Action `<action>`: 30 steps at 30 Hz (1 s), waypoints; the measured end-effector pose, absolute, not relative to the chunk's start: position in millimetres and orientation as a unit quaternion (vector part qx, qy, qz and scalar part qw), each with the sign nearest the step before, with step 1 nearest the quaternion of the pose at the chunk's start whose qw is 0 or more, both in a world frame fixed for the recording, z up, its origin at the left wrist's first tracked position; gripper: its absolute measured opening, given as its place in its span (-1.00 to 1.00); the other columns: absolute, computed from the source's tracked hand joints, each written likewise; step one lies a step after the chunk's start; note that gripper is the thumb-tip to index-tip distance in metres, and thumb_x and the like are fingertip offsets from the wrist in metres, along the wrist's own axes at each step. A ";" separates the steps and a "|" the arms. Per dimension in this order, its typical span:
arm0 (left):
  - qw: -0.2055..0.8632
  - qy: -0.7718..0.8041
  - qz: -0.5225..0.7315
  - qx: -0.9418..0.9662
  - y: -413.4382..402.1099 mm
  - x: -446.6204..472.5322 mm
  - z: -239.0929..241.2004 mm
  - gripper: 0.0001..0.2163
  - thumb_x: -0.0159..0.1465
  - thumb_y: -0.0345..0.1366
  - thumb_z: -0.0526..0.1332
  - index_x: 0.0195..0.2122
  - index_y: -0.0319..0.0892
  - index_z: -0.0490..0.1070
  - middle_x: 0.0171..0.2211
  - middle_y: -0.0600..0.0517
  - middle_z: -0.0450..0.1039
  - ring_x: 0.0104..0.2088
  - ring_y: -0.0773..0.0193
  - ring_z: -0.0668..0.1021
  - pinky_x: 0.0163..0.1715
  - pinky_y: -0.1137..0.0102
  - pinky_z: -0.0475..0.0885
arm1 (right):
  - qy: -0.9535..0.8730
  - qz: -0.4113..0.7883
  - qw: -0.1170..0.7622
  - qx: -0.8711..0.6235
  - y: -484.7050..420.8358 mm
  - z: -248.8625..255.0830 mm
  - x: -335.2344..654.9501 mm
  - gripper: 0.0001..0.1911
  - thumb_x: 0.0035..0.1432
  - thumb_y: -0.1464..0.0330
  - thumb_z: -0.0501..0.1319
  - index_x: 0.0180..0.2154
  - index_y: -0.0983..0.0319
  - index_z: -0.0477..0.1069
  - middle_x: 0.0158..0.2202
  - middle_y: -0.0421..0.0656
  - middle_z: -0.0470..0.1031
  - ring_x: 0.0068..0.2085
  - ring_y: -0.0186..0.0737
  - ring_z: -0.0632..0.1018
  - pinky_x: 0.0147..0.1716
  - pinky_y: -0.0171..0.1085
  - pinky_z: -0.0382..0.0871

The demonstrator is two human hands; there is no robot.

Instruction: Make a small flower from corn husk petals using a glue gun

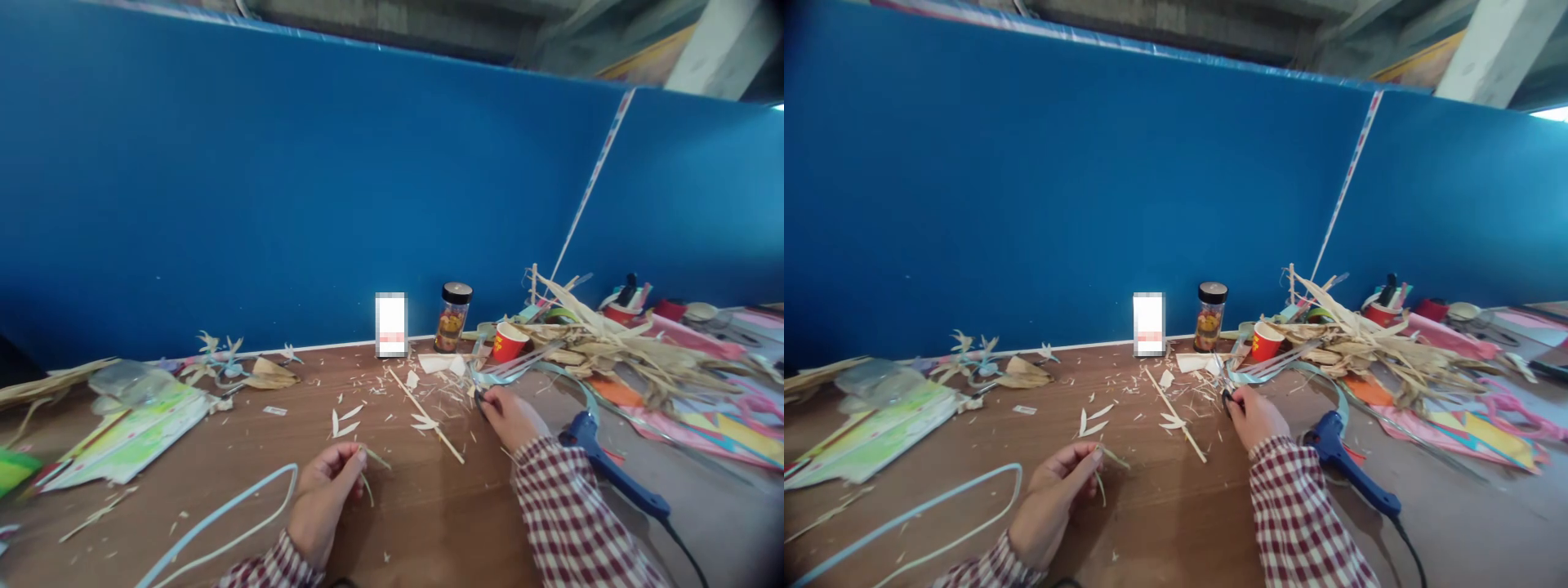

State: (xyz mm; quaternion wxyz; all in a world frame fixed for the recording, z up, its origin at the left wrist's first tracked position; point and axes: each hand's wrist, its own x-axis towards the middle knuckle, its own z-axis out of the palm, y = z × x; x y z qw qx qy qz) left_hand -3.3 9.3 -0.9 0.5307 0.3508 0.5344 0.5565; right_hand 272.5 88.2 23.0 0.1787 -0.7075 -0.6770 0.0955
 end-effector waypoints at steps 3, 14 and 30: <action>0.539 0.529 0.563 0.337 9.6 -2.9 -0.2 -0.79 -0.05 -0.20 0.29 -0.46 -0.25 0.43 -0.62 0.13 0.34 -0.65 0.45 0.34 -0.66 0.54 0.27 | -0.676 0.211 0.300 -0.638 89.6 18.3 266.0 -0.87 0.06 0.38 0.02 -0.31 0.23 0.25 -0.45 -0.17 0.43 -0.43 -0.26 0.47 -0.42 -0.32 0.30; 0.555 0.511 0.588 0.292 15.2 -9.4 1.2 -0.78 -0.04 -0.20 0.28 -0.44 -0.24 0.40 -0.60 0.13 0.35 -0.64 0.48 0.36 -0.64 0.57 0.28 | -0.708 0.440 0.374 -0.406 46.6 12.4 181.0 -0.63 0.01 0.45 0.10 -0.08 0.13 0.29 -0.30 -0.18 0.46 -0.33 -0.27 0.50 -0.33 -0.28 0.40; 0.529 0.524 0.552 0.377 19.4 -15.0 -3.8 -0.77 0.03 -0.13 0.20 -0.47 -0.21 0.31 -0.58 0.14 0.30 -0.63 0.46 0.35 -0.65 0.56 0.27 | -0.837 0.245 0.244 -0.424 32.9 14.7 166.7 -0.55 -0.27 0.09 0.32 -0.31 0.17 0.39 -0.50 -0.25 0.35 -0.45 -0.29 0.34 -0.49 -0.37 0.16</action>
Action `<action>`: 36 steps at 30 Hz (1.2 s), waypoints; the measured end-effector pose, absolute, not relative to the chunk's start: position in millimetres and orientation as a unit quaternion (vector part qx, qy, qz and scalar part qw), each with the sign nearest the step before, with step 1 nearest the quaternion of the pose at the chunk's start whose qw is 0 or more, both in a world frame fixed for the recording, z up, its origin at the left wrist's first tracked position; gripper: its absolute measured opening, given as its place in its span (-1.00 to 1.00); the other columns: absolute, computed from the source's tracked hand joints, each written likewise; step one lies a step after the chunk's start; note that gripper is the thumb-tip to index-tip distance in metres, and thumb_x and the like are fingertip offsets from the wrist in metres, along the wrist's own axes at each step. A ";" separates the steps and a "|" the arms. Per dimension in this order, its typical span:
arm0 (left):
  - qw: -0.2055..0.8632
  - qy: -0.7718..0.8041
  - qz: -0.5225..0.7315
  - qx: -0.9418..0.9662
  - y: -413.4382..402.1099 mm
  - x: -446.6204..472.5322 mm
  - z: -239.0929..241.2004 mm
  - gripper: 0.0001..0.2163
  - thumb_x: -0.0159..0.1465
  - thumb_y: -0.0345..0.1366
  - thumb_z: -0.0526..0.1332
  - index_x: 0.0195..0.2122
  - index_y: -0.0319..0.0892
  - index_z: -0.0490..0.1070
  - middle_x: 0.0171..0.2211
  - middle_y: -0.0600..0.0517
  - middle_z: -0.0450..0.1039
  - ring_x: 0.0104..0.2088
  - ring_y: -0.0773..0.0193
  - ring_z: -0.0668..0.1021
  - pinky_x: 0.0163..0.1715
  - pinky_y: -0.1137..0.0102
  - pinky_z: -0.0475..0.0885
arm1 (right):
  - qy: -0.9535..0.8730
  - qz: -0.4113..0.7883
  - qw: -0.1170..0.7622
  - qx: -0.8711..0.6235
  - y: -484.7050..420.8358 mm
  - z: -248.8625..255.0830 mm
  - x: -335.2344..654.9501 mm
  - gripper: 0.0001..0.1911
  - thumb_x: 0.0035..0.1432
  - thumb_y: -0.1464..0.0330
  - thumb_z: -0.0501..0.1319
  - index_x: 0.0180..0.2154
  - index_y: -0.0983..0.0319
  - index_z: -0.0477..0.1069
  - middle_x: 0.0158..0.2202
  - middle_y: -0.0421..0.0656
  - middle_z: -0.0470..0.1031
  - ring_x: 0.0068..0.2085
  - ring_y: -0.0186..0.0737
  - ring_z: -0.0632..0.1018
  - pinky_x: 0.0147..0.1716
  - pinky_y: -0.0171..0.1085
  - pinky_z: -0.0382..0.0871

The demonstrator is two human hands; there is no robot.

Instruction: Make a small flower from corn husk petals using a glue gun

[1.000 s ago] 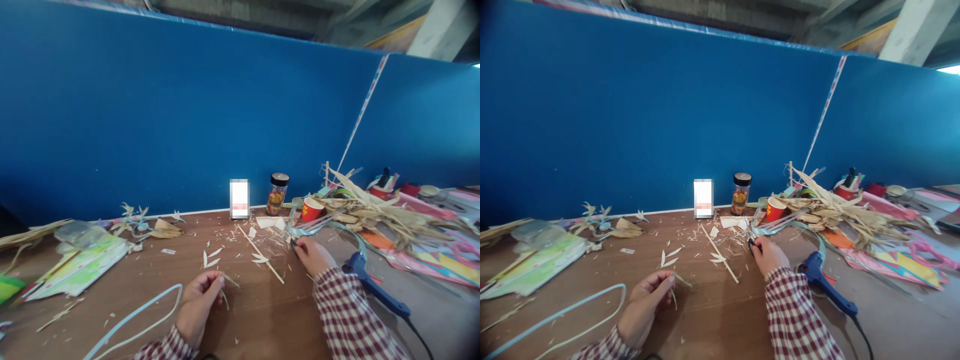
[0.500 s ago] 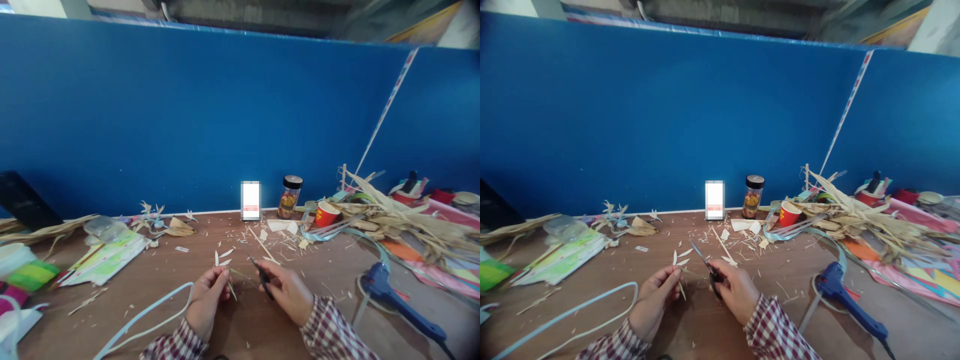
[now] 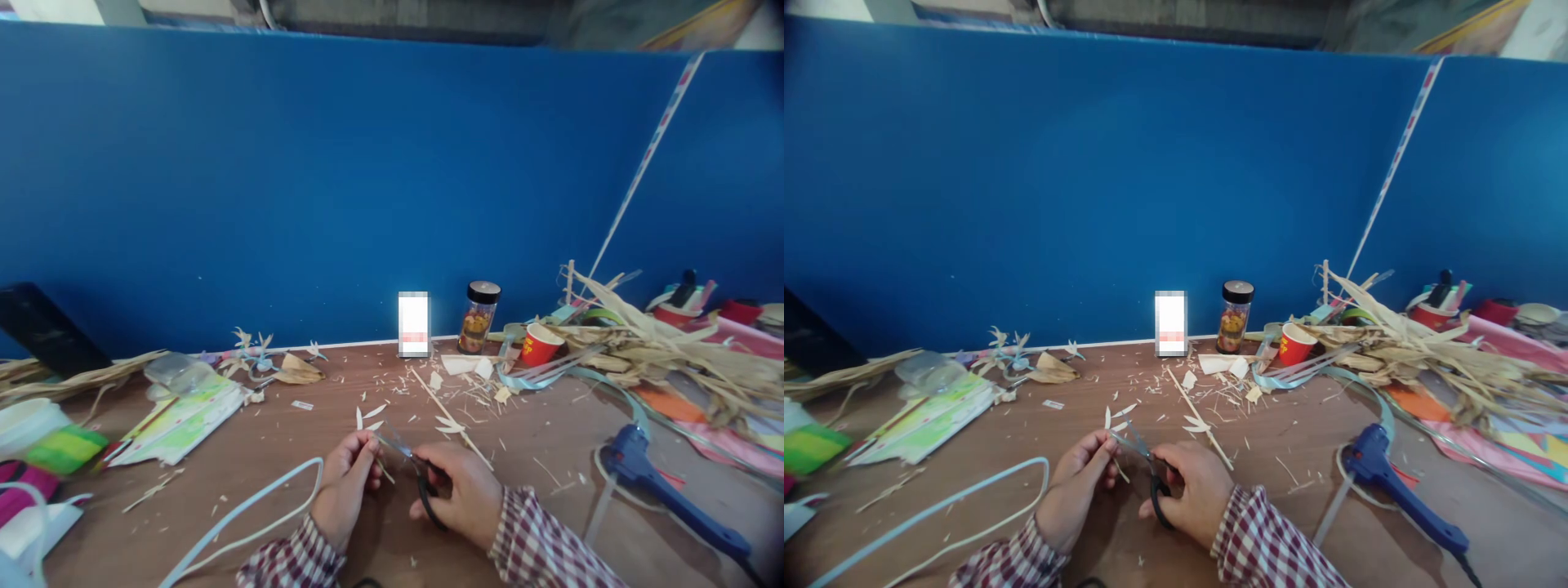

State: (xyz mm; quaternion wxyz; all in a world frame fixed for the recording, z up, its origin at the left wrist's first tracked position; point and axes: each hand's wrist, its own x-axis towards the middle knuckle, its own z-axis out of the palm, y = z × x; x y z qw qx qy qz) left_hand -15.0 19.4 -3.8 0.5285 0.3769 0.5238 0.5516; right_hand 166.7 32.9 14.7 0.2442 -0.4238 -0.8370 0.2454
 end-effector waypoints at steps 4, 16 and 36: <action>0.528 0.521 0.554 0.378 19.2 -15.6 -3.0 -0.78 0.03 -0.15 0.21 -0.43 -0.22 0.33 -0.59 0.15 0.29 -0.64 0.46 0.34 -0.65 0.55 0.28 | -0.851 0.242 0.221 -0.411 33.2 17.7 168.0 -0.59 -0.26 0.08 0.31 -0.37 0.18 0.40 -0.49 -0.25 0.36 -0.46 -0.30 0.34 -0.50 -0.39 0.12; 0.537 0.524 0.552 0.364 22.2 -16.8 -7.7 -0.75 -0.01 -0.14 0.24 -0.43 -0.22 0.35 -0.65 0.17 0.27 -0.66 0.47 0.32 -0.67 0.56 0.27 | -0.852 0.253 0.177 -0.423 31.5 32.3 169.9 -0.71 -0.15 0.16 0.29 -0.39 0.20 0.38 -0.46 -0.25 0.37 -0.42 -0.33 0.33 -0.46 -0.41 0.09; 0.530 0.530 0.550 0.369 22.6 -17.6 -16.2 -0.75 0.02 -0.12 0.22 -0.44 -0.22 0.34 -0.70 0.17 0.28 -0.68 0.48 0.30 -0.68 0.58 0.24 | -0.853 0.218 0.199 -0.431 36.2 9.1 168.5 -0.72 -0.19 0.19 0.32 -0.48 0.20 0.30 -0.52 -0.33 0.31 -0.45 -0.39 0.29 -0.51 -0.43 0.01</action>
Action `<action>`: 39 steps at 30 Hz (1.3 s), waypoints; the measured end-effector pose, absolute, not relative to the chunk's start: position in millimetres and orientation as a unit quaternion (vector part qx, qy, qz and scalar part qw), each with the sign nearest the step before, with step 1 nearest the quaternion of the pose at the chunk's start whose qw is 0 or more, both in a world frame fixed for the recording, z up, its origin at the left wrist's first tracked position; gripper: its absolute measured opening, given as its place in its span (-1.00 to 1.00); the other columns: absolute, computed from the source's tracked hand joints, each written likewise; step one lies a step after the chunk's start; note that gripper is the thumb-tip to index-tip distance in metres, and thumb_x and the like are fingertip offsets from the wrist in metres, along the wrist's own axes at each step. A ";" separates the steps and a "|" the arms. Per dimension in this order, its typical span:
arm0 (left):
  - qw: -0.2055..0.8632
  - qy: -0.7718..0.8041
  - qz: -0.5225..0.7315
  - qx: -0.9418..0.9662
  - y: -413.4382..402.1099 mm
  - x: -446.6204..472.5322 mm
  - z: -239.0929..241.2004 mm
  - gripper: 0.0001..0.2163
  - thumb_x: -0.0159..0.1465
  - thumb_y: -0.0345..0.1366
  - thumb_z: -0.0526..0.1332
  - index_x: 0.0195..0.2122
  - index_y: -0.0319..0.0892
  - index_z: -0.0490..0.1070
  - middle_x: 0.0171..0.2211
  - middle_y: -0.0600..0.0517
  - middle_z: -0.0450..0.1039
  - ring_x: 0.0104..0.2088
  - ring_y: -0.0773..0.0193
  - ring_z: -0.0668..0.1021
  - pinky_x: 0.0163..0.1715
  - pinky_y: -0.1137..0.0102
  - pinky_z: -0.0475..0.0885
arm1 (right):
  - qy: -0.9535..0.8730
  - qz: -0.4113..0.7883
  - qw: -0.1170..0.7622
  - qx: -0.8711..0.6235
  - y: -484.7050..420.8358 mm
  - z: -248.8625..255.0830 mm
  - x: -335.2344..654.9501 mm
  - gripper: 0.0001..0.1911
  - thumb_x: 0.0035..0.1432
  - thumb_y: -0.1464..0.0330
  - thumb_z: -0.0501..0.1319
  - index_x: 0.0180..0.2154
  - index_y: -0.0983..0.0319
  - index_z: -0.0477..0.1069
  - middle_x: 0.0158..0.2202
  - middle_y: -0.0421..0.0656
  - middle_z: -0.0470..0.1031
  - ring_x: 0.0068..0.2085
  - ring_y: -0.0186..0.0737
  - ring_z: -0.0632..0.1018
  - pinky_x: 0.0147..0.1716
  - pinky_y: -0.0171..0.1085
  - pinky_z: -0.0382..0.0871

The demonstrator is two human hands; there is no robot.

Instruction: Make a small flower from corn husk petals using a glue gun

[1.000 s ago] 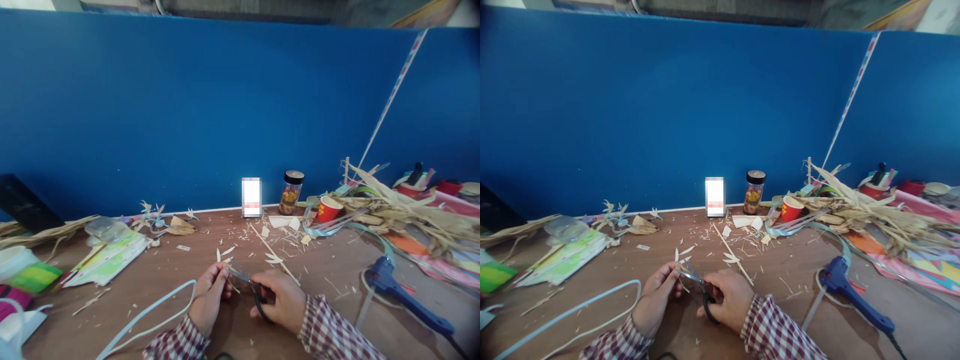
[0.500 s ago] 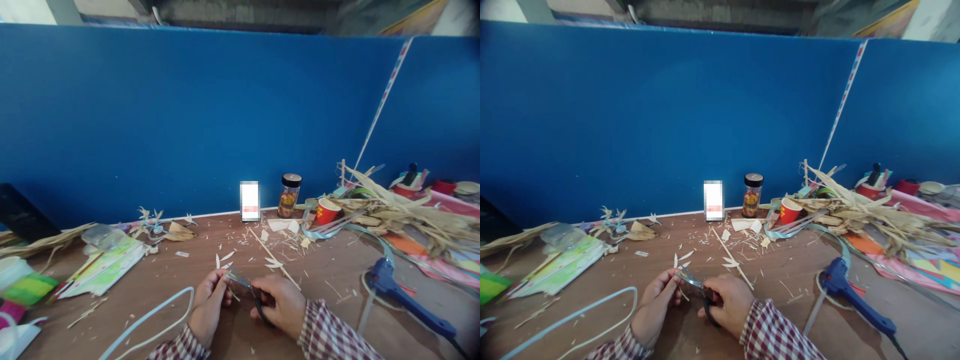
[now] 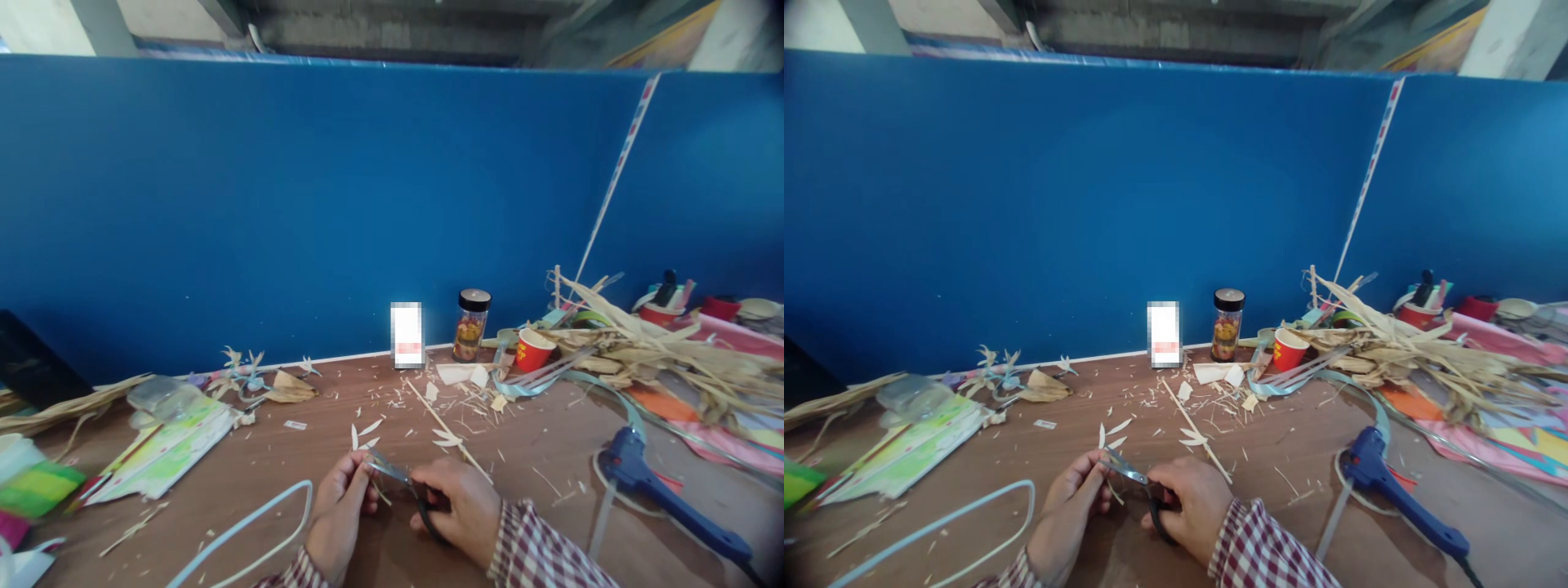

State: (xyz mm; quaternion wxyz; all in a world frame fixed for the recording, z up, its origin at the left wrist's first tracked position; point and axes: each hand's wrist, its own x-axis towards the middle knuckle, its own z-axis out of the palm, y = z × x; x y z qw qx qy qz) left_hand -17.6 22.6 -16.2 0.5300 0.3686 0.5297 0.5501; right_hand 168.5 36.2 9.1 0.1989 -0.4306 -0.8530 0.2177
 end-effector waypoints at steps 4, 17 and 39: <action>0.536 0.512 0.570 0.354 22.2 -19.0 -13.2 -0.77 0.04 -0.13 0.21 -0.50 -0.22 0.33 -0.70 0.17 0.28 -0.68 0.49 0.28 -0.68 0.58 0.22 | -0.838 0.219 0.209 -0.453 36.3 7.3 167.2 -0.73 -0.13 0.18 0.27 -0.50 0.22 0.28 -0.55 -0.33 0.29 -0.48 -0.41 0.28 -0.53 -0.43 0.00; 0.538 0.517 0.558 0.365 29.9 -28.8 -10.1 -0.77 0.02 -0.14 0.23 -0.51 -0.23 0.34 -0.69 0.18 0.26 -0.70 0.51 0.28 -0.70 0.60 0.20 | -0.855 0.251 0.153 -0.427 34.6 24.7 171.6 -0.74 -0.10 0.15 0.23 -0.41 0.20 0.38 -0.47 -0.26 0.39 -0.43 -0.36 0.35 -0.49 -0.42 0.06; 0.535 0.512 0.546 0.390 28.8 -27.3 -12.7 -0.78 0.03 -0.14 0.22 -0.48 -0.22 0.34 -0.68 0.19 0.23 -0.69 0.49 0.27 -0.68 0.57 0.21 | -0.870 0.244 0.136 -0.406 37.1 29.2 174.0 -0.73 -0.09 0.13 0.23 -0.41 0.19 0.37 -0.44 -0.26 0.41 -0.40 -0.35 0.37 -0.48 -0.42 0.07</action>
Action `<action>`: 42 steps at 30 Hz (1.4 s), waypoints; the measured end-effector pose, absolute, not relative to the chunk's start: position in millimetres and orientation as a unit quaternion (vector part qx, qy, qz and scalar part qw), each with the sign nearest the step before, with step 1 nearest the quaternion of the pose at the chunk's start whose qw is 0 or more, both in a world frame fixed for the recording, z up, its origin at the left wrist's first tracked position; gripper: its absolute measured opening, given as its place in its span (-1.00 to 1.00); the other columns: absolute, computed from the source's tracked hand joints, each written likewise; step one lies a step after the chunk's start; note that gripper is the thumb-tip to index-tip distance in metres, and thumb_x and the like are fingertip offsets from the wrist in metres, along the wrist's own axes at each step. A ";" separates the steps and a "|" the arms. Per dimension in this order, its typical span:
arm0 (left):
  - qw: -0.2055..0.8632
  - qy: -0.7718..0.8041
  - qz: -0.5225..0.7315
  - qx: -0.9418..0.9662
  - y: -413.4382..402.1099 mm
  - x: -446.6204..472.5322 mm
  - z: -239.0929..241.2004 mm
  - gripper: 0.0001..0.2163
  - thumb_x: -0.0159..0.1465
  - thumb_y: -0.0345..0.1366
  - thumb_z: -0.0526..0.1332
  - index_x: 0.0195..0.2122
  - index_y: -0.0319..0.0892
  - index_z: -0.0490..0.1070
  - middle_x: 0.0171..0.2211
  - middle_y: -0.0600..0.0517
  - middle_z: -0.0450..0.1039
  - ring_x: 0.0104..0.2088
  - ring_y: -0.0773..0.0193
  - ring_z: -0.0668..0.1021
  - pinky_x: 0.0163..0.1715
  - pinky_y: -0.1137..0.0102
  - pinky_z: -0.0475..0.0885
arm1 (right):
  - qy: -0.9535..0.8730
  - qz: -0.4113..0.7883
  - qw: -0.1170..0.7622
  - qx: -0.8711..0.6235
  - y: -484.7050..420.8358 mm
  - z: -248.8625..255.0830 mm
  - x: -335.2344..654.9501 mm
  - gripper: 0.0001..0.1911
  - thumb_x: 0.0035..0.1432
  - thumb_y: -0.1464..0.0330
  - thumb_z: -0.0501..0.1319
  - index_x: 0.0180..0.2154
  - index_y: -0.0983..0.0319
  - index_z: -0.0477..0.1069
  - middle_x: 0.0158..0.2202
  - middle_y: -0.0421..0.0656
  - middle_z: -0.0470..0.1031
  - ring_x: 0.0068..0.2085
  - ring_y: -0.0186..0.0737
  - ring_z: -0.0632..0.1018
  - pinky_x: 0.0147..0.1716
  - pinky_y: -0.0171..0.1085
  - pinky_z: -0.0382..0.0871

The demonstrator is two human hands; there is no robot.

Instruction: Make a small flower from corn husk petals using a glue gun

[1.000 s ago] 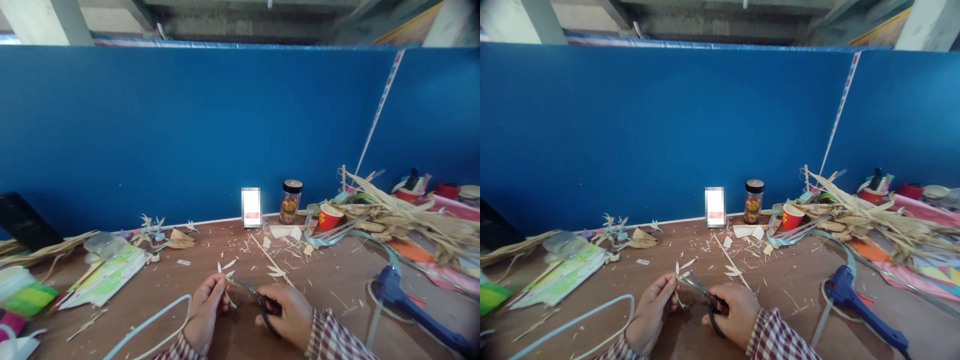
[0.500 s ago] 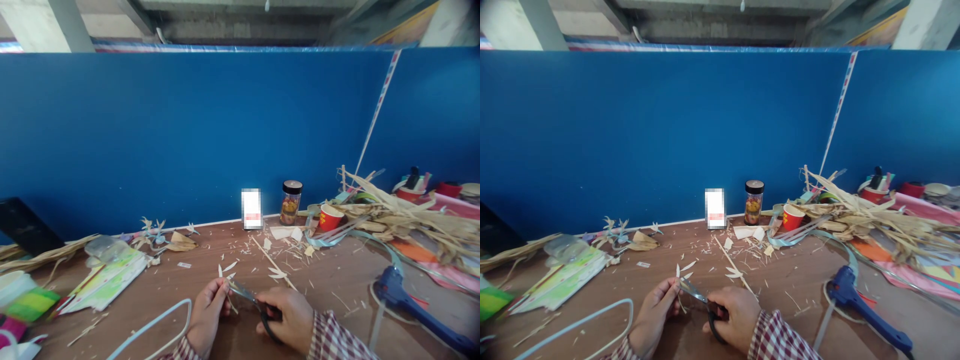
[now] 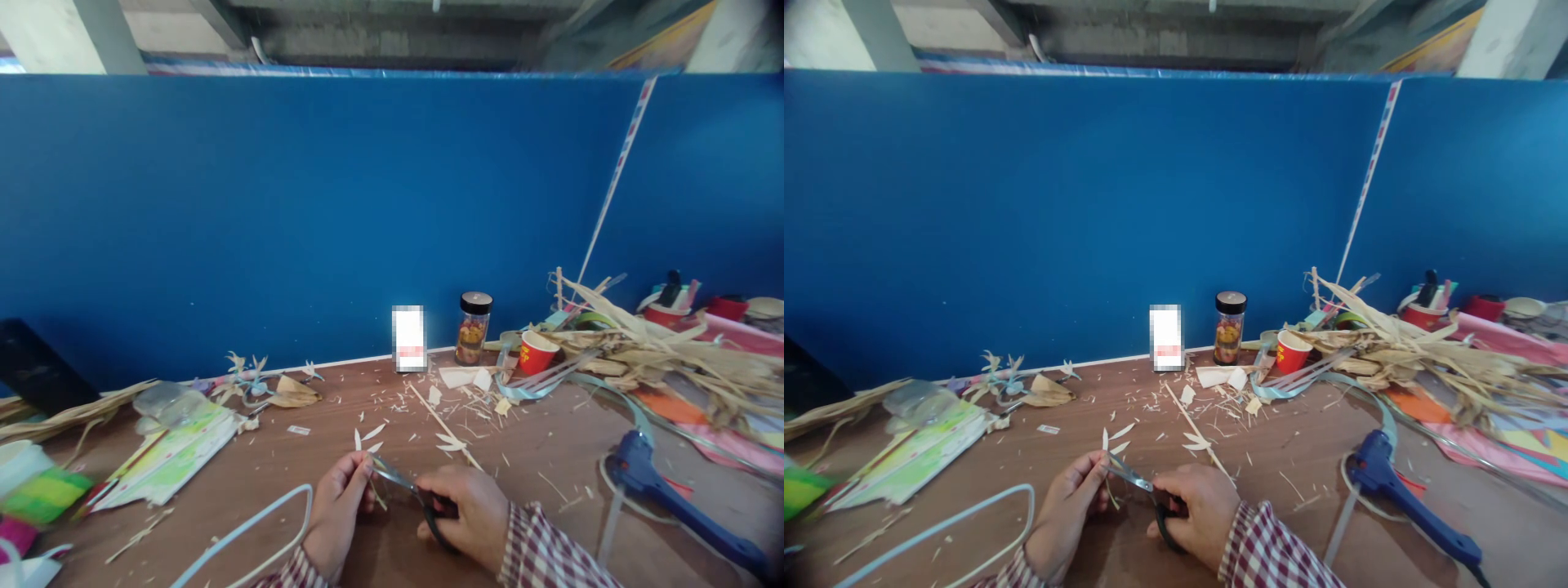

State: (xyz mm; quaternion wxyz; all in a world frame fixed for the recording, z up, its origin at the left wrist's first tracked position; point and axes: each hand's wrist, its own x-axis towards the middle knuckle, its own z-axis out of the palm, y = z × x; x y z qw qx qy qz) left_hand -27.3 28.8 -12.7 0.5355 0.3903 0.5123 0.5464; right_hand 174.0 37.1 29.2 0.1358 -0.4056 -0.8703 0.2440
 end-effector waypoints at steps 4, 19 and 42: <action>0.531 0.519 0.546 0.389 28.4 -26.4 -11.7 -0.78 0.05 -0.15 0.21 -0.47 -0.22 0.33 -0.69 0.19 0.25 -0.69 0.49 0.28 -0.67 0.57 0.20 | -0.871 0.236 0.140 -0.408 38.7 21.1 173.6 -0.72 -0.08 0.12 0.22 -0.42 0.19 0.37 -0.46 -0.27 0.40 -0.41 -0.35 0.36 -0.49 -0.42 0.06; 0.524 0.529 0.565 0.354 27.7 -25.8 -8.2 -0.73 -0.05 -0.11 0.26 -0.49 -0.23 0.36 -0.67 0.16 0.31 -0.72 0.48 0.28 -0.69 0.55 0.22 | -0.864 0.235 0.131 -0.426 39.0 21.6 170.3 -0.74 -0.09 0.14 0.23 -0.43 0.20 0.37 -0.47 -0.26 0.38 -0.42 -0.35 0.36 -0.50 -0.42 0.05; 0.535 0.496 0.592 0.341 28.6 -28.3 -5.3 -0.81 0.03 -0.17 0.23 -0.49 -0.20 0.33 -0.63 0.18 0.29 -0.70 0.51 0.28 -0.69 0.58 0.20 | -0.824 0.295 0.193 -0.443 42.2 2.6 171.9 -0.82 -0.12 0.25 0.26 -0.45 0.19 0.36 -0.55 -0.33 0.31 -0.49 -0.40 0.30 -0.53 -0.44 0.04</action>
